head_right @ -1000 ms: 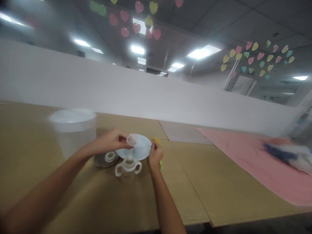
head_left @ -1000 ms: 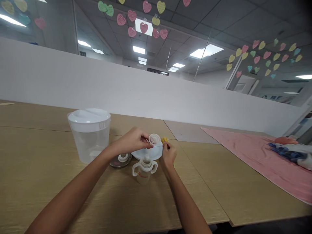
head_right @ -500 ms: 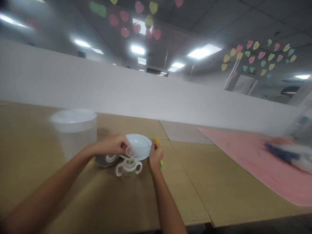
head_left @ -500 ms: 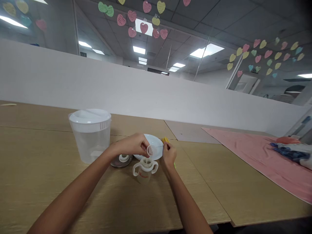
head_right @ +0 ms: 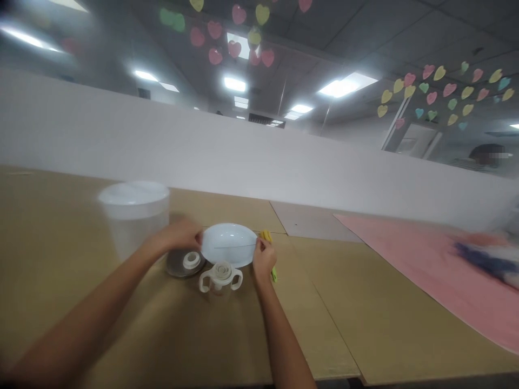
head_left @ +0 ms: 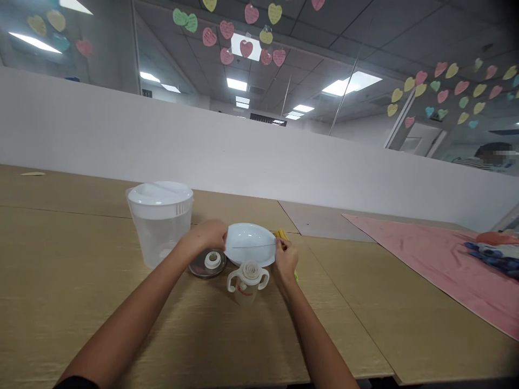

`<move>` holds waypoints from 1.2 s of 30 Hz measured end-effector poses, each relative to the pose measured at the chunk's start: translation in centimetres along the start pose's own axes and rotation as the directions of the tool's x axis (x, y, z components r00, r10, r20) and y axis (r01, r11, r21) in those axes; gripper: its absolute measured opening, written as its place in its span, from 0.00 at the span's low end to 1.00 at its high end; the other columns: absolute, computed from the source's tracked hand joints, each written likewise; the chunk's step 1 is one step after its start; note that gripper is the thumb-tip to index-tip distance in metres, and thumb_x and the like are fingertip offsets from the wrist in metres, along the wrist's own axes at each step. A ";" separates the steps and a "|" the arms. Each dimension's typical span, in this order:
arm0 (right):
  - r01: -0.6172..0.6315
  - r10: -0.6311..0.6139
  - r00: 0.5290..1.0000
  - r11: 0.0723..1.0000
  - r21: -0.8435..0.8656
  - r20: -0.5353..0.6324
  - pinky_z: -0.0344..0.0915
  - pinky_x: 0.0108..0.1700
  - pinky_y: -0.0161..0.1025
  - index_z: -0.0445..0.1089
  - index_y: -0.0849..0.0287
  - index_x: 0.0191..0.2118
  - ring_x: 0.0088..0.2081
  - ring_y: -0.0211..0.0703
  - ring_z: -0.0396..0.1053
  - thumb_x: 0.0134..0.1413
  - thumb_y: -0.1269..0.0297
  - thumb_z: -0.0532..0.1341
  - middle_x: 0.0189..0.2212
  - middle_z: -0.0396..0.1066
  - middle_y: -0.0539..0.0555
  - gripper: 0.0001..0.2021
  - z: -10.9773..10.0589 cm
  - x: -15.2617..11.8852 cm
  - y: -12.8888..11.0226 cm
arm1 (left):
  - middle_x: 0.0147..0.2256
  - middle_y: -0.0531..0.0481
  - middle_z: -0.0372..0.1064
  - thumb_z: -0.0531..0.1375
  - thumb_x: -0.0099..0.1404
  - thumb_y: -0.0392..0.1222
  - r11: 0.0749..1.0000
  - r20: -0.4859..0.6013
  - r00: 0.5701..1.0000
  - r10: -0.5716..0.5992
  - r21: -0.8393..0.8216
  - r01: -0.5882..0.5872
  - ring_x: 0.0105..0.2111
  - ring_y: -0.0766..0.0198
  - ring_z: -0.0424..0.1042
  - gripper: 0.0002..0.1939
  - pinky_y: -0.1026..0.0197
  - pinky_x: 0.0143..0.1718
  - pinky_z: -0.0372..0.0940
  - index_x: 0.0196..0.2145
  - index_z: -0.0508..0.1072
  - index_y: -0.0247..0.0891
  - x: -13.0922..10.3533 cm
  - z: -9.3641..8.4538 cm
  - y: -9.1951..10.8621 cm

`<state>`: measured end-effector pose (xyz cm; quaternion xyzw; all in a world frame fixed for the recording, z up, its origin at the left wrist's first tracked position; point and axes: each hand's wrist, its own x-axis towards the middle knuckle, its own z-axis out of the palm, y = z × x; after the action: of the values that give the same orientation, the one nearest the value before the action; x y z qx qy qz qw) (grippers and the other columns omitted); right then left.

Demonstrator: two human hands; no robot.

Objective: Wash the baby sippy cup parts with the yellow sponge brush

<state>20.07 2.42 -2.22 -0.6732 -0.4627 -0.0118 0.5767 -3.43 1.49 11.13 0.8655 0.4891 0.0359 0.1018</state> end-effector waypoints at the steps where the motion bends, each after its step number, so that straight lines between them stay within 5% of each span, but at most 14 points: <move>1: -0.001 0.001 1.000 1.000 -0.013 -0.001 0.61 0.36 0.41 0.75 0.63 0.32 0.32 0.48 0.67 0.50 0.53 0.51 0.32 0.73 0.61 0.21 0.0 0.0 0.0 | 0.27 0.44 0.74 0.62 0.45 0.34 0.997 -0.007 0.999 -0.050 0.060 0.051 0.29 0.57 0.71 0.07 0.64 0.28 0.60 0.26 0.76 0.35 0.2 0.3 -0.2; 10: 0.015 -0.015 1.000 1.000 -0.010 -0.025 0.60 0.38 0.41 0.75 0.63 0.32 0.35 0.48 0.65 0.49 0.54 0.52 0.34 0.72 0.61 0.19 -0.3 0.1 0.0 | 0.19 0.46 0.70 0.63 0.40 0.30 0.986 0.073 0.988 -0.133 0.115 0.125 0.21 0.60 0.70 0.04 0.64 0.25 0.62 0.18 0.72 0.34 1.4 2.8 -0.8; 14: 0.003 -0.004 0.999 1.000 -0.015 -0.042 0.59 0.40 0.43 0.74 0.62 0.32 0.36 0.48 0.65 0.50 0.56 0.52 0.35 0.72 0.61 0.18 -1.0 0.2 -1.1 | 0.22 0.42 0.72 0.62 0.42 0.30 0.972 0.004 0.987 -0.158 0.177 0.154 0.27 0.56 0.71 0.04 0.61 0.29 0.63 0.20 0.73 0.34 0.6 1.5 -1.3; 18: 0.013 -0.003 0.997 0.989 0.145 -0.072 0.61 0.40 0.42 0.73 0.63 0.32 0.35 0.46 0.66 0.51 0.54 0.52 0.34 0.72 0.59 0.18 -1.9 0.1 -2.8 | 0.33 0.36 0.71 0.54 0.56 0.33 0.962 -0.148 0.981 -0.122 0.226 0.154 0.35 0.54 0.71 0.07 0.60 0.33 0.62 0.30 0.73 0.32 -1.5 -0.7 -0.1; 21: 0.060 -0.115 0.988 0.902 0.427 0.105 0.64 0.35 0.38 0.71 0.63 0.38 0.31 0.41 0.67 0.53 0.52 0.52 0.32 0.72 0.57 0.19 -2.3 -0.4 -4.2 | 0.31 0.39 0.71 0.48 0.64 0.38 0.983 -0.264 0.965 -0.010 0.172 0.057 0.32 0.57 0.70 0.13 0.61 0.30 0.59 0.32 0.70 0.32 -2.4 -1.4 2.3; 26: -0.074 -0.303 0.850 0.742 0.666 0.432 0.64 0.25 0.33 0.63 0.55 0.51 0.27 0.37 0.68 0.51 0.52 0.58 0.34 0.71 0.52 0.22 -2.2 -1.6 -5.7 | 0.31 0.42 0.71 0.44 0.68 0.39 0.984 -0.273 0.946 0.174 0.074 -0.160 0.28 0.60 0.70 0.13 0.61 0.28 0.58 0.36 0.67 0.33 -1.7 0.1 5.9; 36: -0.384 -0.217 0.801 0.528 0.757 0.558 0.68 0.31 0.37 0.67 0.58 0.42 0.26 0.37 0.68 0.42 0.50 0.65 0.32 0.71 0.52 0.22 -3.1 -0.6 -5.7 | 0.33 0.49 0.72 0.47 0.66 0.44 0.833 -0.451 0.860 0.238 -0.361 -0.419 0.34 0.62 0.70 0.12 0.63 0.36 0.62 0.34 0.67 0.37 0.5 2.0 4.5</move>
<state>17.70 -0.95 2.88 -0.2984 -0.5287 0.4529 0.6529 0.97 -0.65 10.09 0.8660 0.3182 0.3348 0.1913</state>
